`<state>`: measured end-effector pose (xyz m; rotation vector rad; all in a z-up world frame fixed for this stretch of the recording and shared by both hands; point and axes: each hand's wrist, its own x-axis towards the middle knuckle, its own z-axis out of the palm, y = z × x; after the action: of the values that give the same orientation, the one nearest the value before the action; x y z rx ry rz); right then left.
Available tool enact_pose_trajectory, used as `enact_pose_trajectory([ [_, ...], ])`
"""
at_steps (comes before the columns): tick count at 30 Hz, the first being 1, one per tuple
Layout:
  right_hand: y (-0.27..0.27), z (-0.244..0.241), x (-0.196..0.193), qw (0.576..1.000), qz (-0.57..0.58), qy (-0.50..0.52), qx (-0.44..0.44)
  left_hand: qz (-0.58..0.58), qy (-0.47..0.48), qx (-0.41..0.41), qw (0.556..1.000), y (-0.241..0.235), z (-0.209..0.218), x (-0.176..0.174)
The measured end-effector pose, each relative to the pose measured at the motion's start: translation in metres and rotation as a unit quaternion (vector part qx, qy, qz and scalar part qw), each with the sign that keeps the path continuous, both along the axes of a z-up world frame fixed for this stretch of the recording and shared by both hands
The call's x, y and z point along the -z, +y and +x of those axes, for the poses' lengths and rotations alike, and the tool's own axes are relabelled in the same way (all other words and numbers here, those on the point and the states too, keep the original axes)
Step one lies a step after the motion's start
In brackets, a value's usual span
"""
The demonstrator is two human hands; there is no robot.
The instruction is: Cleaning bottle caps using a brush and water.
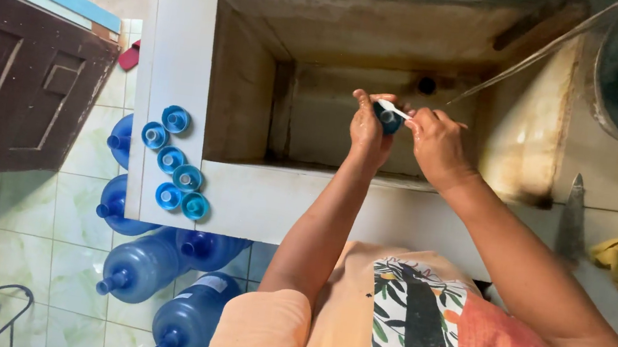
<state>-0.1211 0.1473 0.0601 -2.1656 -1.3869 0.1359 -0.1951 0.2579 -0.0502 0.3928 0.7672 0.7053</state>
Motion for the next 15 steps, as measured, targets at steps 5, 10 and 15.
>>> enact_pose_trajectory([
  [5,-0.011,-0.002,-0.008,0.999,-0.029,-0.01,0.016,0.04,-0.063,-0.008,0.997,0.019,0.006,-0.005],
  [10,-0.026,-0.023,-0.019,0.999,-0.036,0.028,0.009,-0.044,-0.059,-0.037,0.997,0.031,0.002,-0.005],
  [15,-0.014,-0.014,-0.024,0.997,0.031,0.064,0.018,-0.088,-0.096,0.022,0.991,0.011,0.004,-0.009],
])
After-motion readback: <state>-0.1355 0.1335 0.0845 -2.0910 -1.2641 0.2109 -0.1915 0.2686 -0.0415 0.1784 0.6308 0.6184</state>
